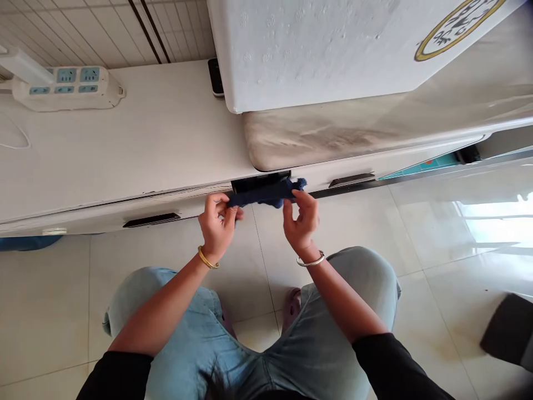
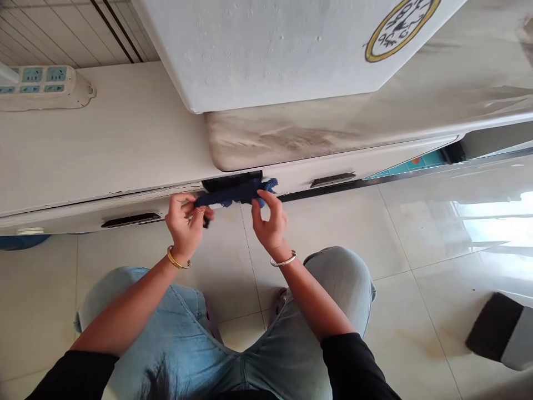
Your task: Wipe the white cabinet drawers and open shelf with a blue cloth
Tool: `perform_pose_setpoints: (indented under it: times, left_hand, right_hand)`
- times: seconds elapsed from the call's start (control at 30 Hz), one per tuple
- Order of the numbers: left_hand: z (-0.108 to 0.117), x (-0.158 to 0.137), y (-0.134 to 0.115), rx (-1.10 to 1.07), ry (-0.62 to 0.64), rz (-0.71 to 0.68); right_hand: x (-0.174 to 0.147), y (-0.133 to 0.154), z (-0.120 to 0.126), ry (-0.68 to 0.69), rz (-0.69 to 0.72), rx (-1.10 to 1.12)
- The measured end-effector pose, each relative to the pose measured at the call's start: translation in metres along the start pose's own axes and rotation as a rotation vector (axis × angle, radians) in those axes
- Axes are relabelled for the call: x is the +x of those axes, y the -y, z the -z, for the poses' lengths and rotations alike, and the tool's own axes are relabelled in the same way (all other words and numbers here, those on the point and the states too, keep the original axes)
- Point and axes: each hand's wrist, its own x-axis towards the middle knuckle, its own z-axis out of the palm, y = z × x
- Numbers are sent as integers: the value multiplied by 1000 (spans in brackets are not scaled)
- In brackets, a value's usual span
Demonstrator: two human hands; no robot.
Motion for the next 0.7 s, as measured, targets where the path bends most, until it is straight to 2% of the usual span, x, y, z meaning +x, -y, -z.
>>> perform_pose_setpoints:
  times: [0.1, 0.17, 0.23, 0.4, 0.47, 0.57, 0.7]
  left_hand:
    - [-10, 3, 9, 179, -106, -224]
    - [-13, 9, 16, 386, -72, -436]
    - [-14, 14, 22, 533, 18, -560]
    - [-9, 16, 29, 617, 190, -494]
    - [-8, 15, 31, 647, 172, -530]
    - [-9, 14, 34, 723, 87, -606]
    - [-14, 12, 35, 759, 99, -548]
  right_hand:
    - [2, -15, -14, 154, 207, -47]
    - [7, -27, -23, 259, 278, -36]
    - [13, -37, -29, 338, 284, -52]
    - [24, -51, -36, 461, 207, -67]
    - [30, -51, -42, 536, 234, -30]
    - [39, -50, -52, 652, 347, 33]
    - [46, -57, -45, 735, 375, 28]
